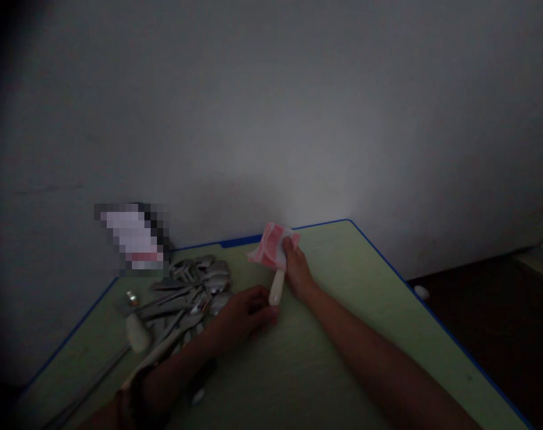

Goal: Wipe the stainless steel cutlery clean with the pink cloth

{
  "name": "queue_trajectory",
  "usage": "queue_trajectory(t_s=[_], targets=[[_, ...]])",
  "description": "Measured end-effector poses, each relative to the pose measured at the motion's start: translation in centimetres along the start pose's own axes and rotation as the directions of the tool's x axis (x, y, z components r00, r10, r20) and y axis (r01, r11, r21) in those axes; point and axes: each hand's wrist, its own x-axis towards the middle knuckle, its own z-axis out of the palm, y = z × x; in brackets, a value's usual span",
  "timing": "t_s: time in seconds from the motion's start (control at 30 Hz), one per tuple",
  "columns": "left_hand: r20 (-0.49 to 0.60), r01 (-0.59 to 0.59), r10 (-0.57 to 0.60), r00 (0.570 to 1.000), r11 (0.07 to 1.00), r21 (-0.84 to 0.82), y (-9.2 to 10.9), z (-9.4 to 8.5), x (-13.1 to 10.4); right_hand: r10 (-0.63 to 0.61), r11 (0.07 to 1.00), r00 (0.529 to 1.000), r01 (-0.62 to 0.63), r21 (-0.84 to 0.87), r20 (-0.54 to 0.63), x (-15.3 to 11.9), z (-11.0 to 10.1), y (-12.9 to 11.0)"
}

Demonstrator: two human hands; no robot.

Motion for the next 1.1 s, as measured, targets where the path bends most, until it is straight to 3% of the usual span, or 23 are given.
queue_trajectory(t_s=[1.1], targets=[[0.006, 0.012, -0.012, 1.000, 0.999, 0.039, 0.85, 0.01, -0.25, -0.009, 0.999, 1.000, 0.009, -0.038, 0.010, 0.09, -0.11, 0.17]])
